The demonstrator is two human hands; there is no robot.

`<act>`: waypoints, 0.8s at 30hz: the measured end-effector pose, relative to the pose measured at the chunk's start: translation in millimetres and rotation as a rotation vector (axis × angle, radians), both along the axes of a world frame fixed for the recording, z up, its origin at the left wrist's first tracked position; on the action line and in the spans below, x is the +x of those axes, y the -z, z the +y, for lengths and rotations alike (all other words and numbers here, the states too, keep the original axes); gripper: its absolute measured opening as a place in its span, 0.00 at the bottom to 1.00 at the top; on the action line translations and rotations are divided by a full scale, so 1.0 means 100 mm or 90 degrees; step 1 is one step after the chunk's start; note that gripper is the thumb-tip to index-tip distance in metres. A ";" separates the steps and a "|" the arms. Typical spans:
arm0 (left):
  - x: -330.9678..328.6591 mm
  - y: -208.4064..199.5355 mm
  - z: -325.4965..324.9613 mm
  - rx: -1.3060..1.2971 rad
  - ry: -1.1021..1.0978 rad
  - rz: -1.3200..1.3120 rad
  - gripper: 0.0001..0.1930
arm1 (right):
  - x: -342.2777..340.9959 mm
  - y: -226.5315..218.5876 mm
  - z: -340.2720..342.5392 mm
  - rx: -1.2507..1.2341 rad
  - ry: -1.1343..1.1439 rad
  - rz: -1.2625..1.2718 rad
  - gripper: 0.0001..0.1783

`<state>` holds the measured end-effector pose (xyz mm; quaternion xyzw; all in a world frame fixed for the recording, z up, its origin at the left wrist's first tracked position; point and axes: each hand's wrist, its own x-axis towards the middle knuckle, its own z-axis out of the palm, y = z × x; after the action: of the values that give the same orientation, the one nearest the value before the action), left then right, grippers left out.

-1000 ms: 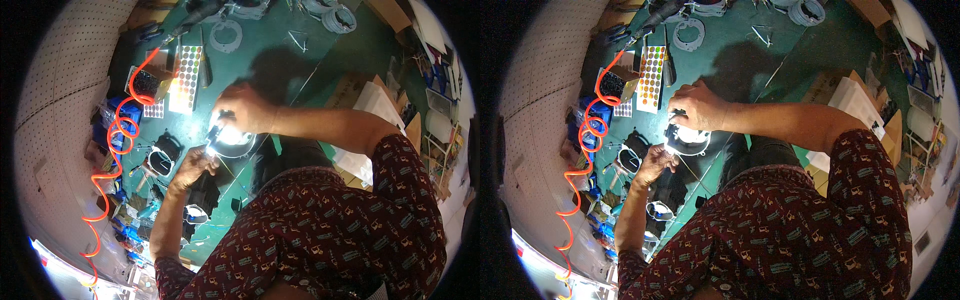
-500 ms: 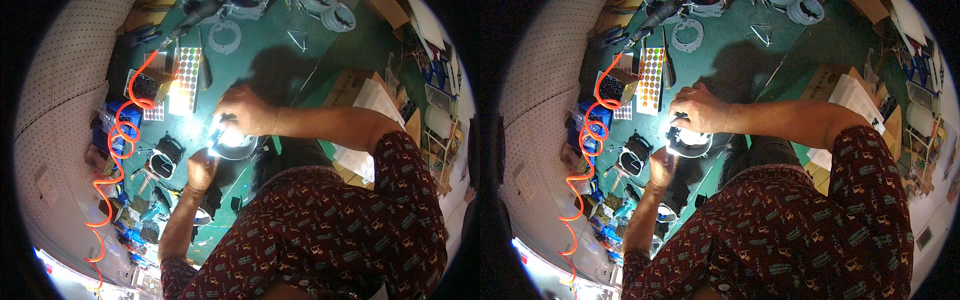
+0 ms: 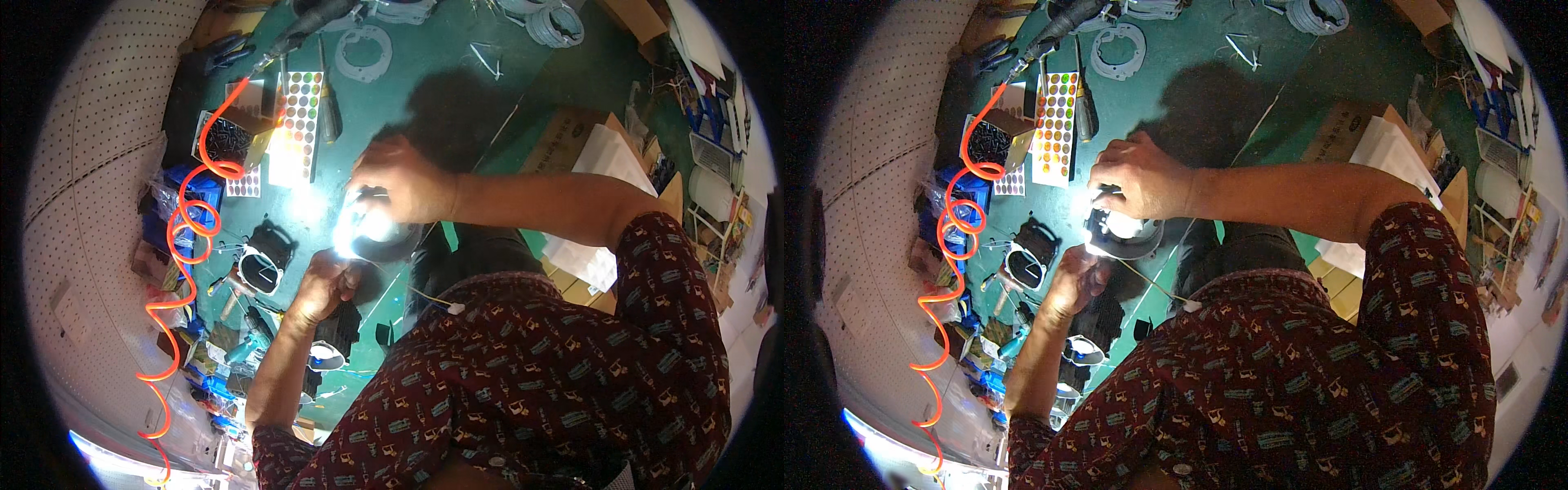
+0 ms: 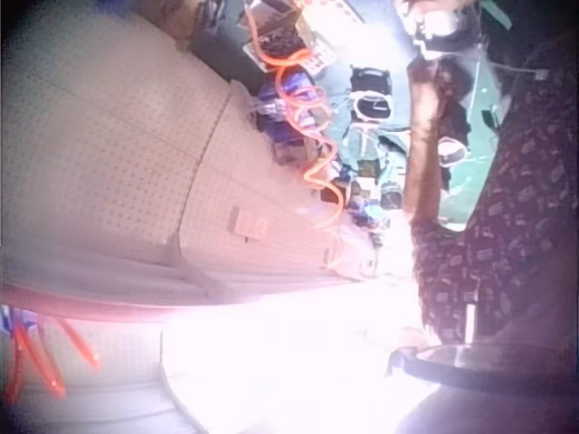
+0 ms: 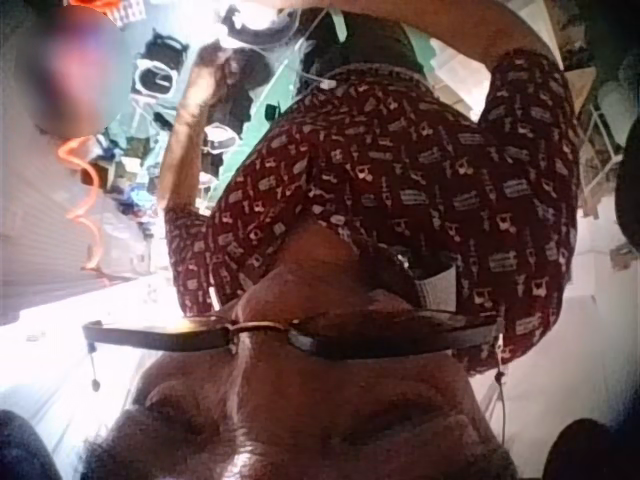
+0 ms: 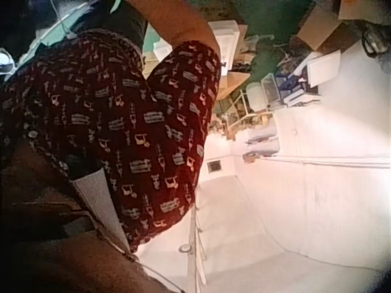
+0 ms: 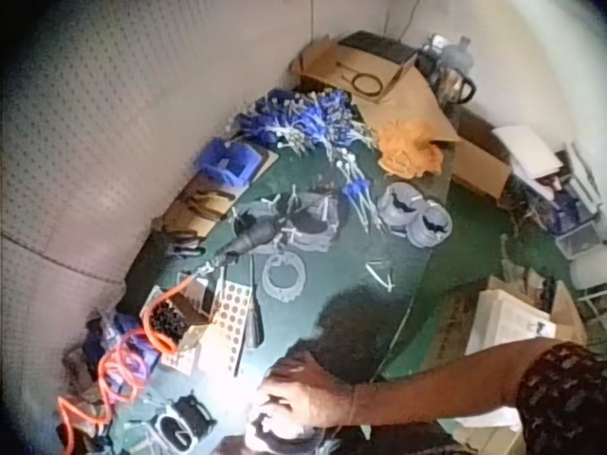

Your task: The person assembles small electronic components on a workbench. They connect wires to circular housings, attach black fan-like parts, and use a power drill to secure pieces. The person handles multiple units one at a time, placing finished assemblies on the table.

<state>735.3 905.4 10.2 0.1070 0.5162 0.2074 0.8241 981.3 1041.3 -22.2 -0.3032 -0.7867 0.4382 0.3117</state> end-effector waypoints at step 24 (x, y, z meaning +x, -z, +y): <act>0.23 0.14 -0.13 0.678 0.527 0.793 0.10 | -0.02 0.00 0.03 -0.011 0.004 0.017 0.11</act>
<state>757.9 892.5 -3.4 0.7414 0.6237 0.0110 0.2473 979.1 1044.0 -22.2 -0.3024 -0.7778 0.4477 0.3212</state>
